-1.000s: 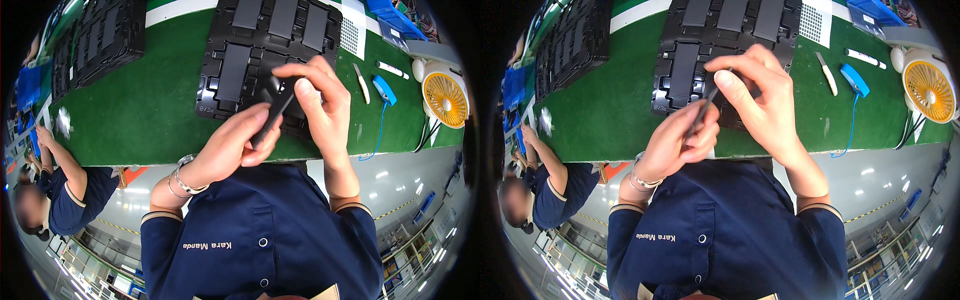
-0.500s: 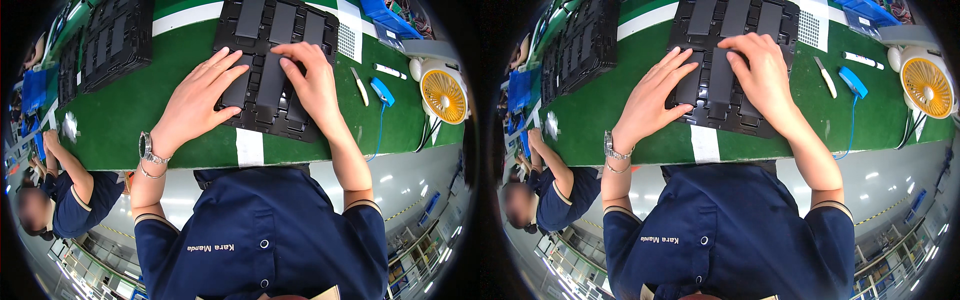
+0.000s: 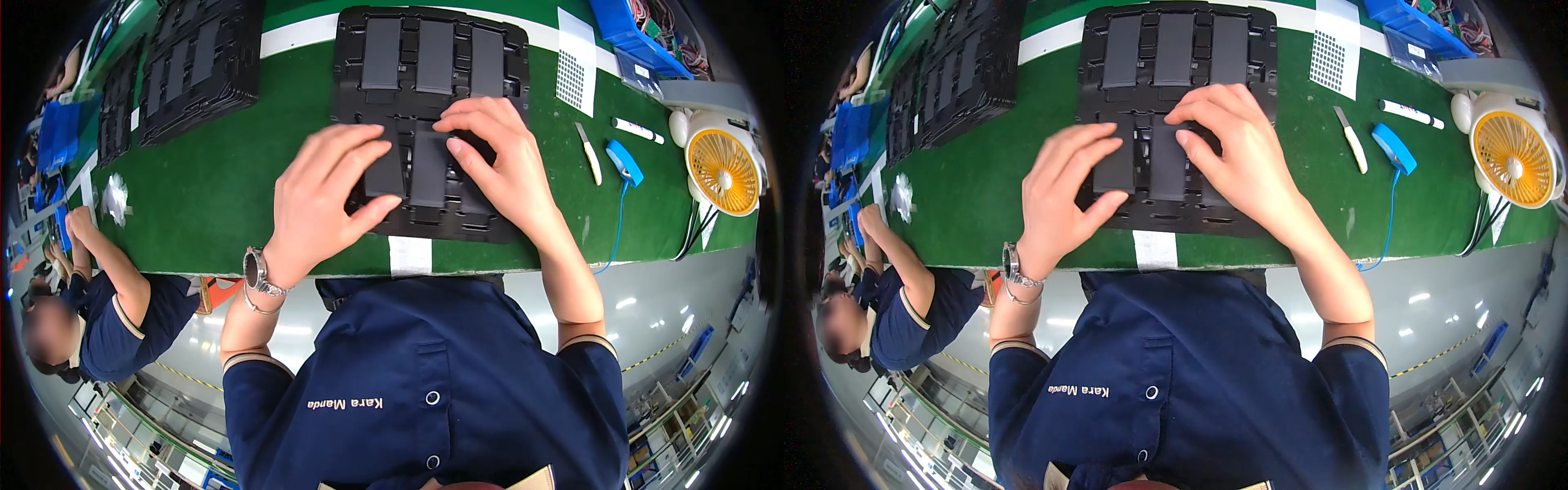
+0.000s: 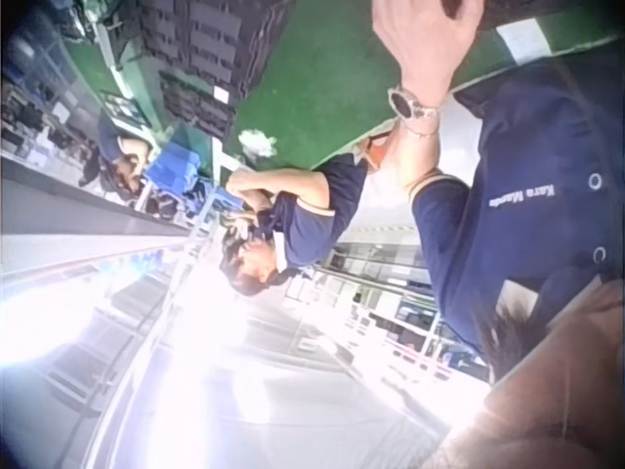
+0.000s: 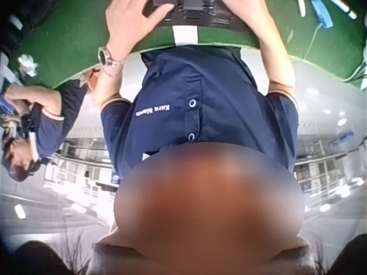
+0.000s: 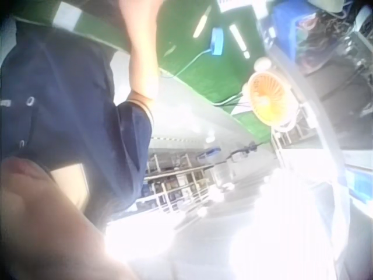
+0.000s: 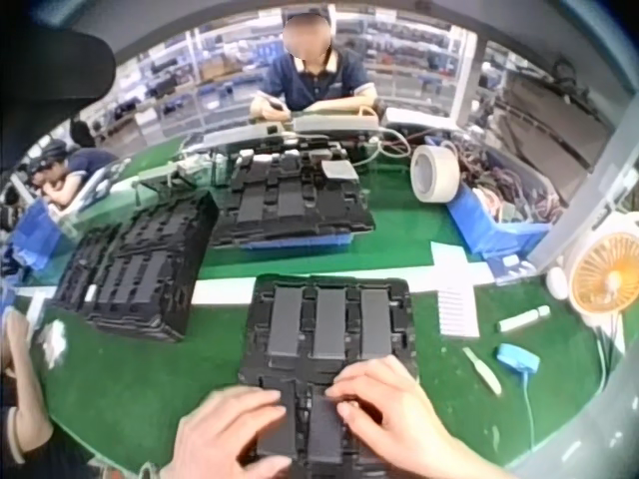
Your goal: The person is seen writing on a piece of paper and then assembling some small black plastic parts into a larger tray.
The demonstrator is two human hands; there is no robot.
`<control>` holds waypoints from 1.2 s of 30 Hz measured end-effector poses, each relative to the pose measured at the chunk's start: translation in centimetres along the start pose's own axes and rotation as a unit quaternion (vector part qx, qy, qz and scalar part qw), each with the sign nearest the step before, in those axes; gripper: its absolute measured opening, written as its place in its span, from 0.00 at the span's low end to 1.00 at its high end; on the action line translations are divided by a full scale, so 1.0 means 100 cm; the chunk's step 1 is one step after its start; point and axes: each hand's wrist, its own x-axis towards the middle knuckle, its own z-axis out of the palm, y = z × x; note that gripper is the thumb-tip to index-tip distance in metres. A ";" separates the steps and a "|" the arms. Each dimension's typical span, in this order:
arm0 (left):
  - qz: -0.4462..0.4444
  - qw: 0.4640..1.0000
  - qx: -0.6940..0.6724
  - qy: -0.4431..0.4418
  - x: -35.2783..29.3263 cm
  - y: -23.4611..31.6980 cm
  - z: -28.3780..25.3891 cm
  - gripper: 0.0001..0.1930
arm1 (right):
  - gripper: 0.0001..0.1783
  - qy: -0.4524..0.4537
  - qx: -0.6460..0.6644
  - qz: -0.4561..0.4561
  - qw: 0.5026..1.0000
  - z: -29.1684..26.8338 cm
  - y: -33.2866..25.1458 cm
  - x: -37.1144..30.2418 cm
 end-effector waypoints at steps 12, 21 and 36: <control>-0.326 0.745 -0.582 0.021 -0.007 0.023 0.008 0.34 | 0.06 0.021 0.080 0.055 0.995 0.008 -0.028 -0.016; -0.315 0.732 -0.601 0.052 -0.010 0.051 0.009 0.17 | 0.05 -0.026 0.489 0.184 0.852 0.027 -0.052 -0.024; -0.307 0.749 -0.583 0.069 -0.004 0.066 0.014 0.21 | 0.03 -0.004 0.515 0.171 0.840 0.024 -0.055 -0.025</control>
